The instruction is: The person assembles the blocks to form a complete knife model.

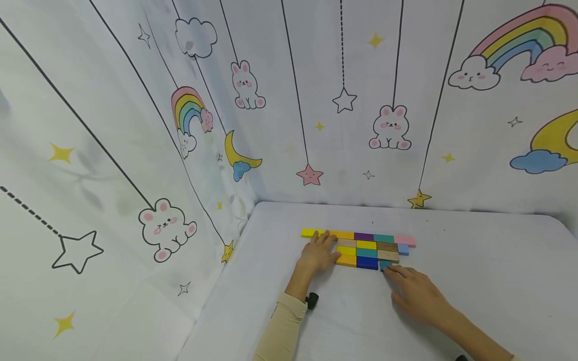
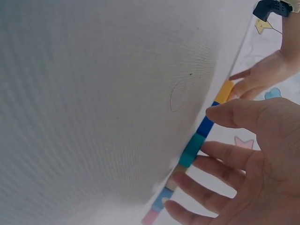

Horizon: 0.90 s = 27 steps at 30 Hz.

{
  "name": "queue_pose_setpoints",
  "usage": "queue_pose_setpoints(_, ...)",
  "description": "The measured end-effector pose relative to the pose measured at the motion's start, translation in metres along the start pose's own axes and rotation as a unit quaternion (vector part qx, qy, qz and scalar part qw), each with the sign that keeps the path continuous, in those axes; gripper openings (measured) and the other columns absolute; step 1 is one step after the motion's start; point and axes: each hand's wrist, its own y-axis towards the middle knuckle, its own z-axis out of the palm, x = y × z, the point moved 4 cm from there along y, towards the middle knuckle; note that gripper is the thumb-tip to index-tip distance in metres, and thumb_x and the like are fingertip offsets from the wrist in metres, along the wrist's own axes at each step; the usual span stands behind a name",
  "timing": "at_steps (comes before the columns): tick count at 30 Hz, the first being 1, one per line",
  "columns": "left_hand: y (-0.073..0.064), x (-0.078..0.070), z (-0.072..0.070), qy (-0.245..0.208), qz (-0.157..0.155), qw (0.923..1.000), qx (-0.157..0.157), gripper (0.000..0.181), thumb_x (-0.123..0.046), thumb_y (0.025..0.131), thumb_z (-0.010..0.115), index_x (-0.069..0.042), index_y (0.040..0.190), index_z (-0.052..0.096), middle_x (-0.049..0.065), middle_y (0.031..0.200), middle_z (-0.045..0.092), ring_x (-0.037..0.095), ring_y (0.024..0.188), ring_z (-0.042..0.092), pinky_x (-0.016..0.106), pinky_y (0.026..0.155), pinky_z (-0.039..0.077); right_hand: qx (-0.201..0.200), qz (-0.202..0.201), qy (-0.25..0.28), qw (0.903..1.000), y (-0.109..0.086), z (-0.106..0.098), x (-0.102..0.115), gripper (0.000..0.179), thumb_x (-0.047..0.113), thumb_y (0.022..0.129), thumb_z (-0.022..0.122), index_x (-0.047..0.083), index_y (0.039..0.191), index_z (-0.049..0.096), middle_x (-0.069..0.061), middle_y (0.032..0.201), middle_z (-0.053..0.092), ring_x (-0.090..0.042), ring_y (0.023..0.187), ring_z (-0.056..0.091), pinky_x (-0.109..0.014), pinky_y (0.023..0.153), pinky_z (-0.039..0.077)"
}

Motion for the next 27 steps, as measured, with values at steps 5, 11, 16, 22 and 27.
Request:
queue_pose_setpoints(5, 0.004, 0.002, 0.005, 0.005, -0.002, 1.0, 0.001, 0.057, -0.05, 0.108, 0.051, -0.031, 0.159, 0.04, 0.0, 0.173, 0.025, 0.033, 0.159, 0.019, 0.056, 0.123, 0.031, -0.005, -0.005, 0.002, 1.0, 0.0, 0.0, 0.001, 0.058, 0.022, 0.084, 0.085, 0.005, 0.137, 0.067, -0.016, 0.14, 0.064, -0.043, 0.122, 0.063, -0.066, 0.096, 0.053)
queue_pose_setpoints(11, 0.008, 0.003, 0.008, 0.017, -0.007, 0.9998, 0.003, 0.056, -0.051, 0.108, 0.05, -0.033, 0.159, 0.039, -0.002, 0.173, 0.025, 0.031, 0.159, 0.019, 0.055, 0.123, 0.033, -0.008, -0.007, 0.012, 0.9999, 0.001, 0.002, 0.0, 0.063, 0.025, 0.085, 0.086, 0.004, 0.14, 0.065, -0.017, 0.143, 0.062, -0.043, 0.125, 0.061, -0.067, 0.098, 0.051)
queue_pose_setpoints(16, 0.01, 0.003, 0.009, 0.022, -0.01, 0.9997, 0.003, 0.056, -0.051, 0.108, 0.049, -0.032, 0.16, 0.038, -0.002, 0.173, 0.023, 0.03, 0.16, 0.018, 0.055, 0.124, 0.031, -0.025, -0.012, 0.014, 0.9995, 0.002, 0.002, 0.001, 0.064, 0.026, 0.085, 0.087, 0.005, 0.141, 0.064, -0.016, 0.144, 0.061, -0.042, 0.125, 0.061, -0.067, 0.097, 0.052)
queue_pose_setpoints(22, 0.005, 0.002, 0.006, 0.02, -0.006, 0.9998, 0.001, 0.056, -0.05, 0.108, 0.05, -0.03, 0.16, 0.039, 0.0, 0.173, 0.025, 0.033, 0.159, 0.019, 0.057, 0.123, 0.033, -0.008, -0.005, 0.012, 0.9999, 0.002, 0.003, 0.003, 0.067, 0.03, 0.085, 0.087, 0.005, 0.142, 0.063, -0.019, 0.146, 0.058, -0.045, 0.124, 0.061, -0.067, 0.096, 0.052)
queue_pose_setpoints(27, 0.004, 0.0, 0.004, 0.027, 0.001, 0.9996, -0.008, 0.057, -0.05, 0.108, 0.052, -0.029, 0.159, 0.041, 0.001, 0.171, 0.028, 0.033, 0.158, 0.023, 0.056, 0.121, 0.035, -0.006, -0.004, 0.001, 1.0, 0.002, 0.002, 0.004, 0.067, 0.031, 0.085, 0.087, 0.005, 0.141, 0.063, -0.02, 0.147, 0.056, -0.046, 0.124, 0.061, -0.067, 0.096, 0.053)
